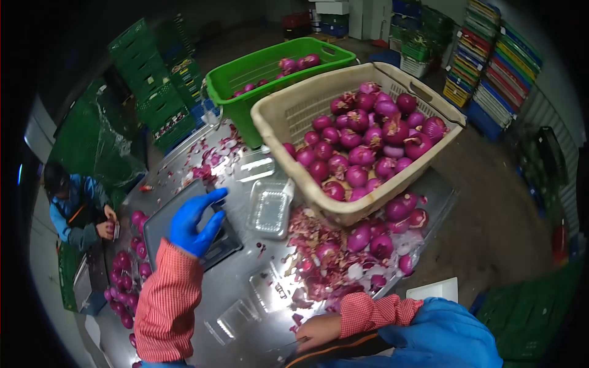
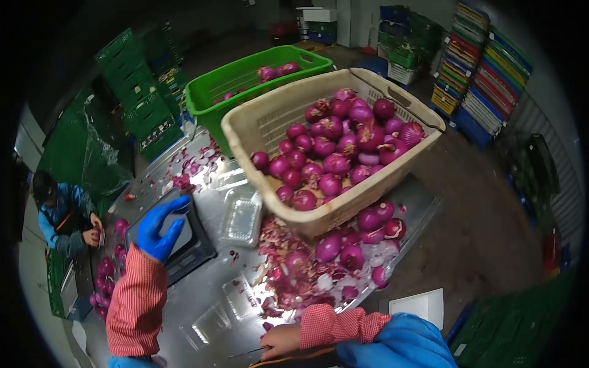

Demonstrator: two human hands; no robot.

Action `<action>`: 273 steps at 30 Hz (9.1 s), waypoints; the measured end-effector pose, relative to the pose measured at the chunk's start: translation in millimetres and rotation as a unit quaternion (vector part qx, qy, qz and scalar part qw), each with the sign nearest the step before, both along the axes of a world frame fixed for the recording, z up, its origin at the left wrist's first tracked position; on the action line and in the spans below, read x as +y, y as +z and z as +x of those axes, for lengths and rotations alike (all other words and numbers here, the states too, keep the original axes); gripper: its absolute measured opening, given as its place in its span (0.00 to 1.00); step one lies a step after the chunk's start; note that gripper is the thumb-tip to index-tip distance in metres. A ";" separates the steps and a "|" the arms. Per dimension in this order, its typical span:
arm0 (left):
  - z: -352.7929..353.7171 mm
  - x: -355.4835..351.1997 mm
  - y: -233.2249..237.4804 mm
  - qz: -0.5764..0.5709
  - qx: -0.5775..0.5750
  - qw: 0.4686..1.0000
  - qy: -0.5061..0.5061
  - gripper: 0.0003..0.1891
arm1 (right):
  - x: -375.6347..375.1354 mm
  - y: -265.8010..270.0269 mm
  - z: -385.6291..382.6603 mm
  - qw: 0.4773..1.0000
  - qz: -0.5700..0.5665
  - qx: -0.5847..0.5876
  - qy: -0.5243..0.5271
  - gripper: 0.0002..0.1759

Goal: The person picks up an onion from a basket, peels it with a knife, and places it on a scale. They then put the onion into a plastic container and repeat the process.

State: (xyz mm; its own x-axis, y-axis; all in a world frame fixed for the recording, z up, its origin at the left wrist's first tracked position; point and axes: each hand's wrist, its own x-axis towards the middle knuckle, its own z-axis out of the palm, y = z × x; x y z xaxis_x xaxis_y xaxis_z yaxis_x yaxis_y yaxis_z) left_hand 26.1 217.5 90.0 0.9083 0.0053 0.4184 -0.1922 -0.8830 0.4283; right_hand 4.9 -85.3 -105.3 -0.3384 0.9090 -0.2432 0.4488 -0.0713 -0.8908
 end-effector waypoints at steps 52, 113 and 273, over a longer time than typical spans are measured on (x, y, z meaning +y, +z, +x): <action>51.9 -201.9 -3.6 -0.374 0.211 0.893 -0.138 0.50 | -103.7 154.0 156.0 0.696 0.381 -0.358 -0.491 0.19; -41.0 -213.3 -120.0 -0.470 0.215 0.856 0.017 0.51 | -82.7 101.6 103.7 0.839 0.251 -0.106 -0.470 0.22; -74.7 -221.5 -130.4 -0.633 0.148 0.753 0.105 0.33 | -83.8 70.8 95.6 0.811 0.286 -0.373 -0.348 0.15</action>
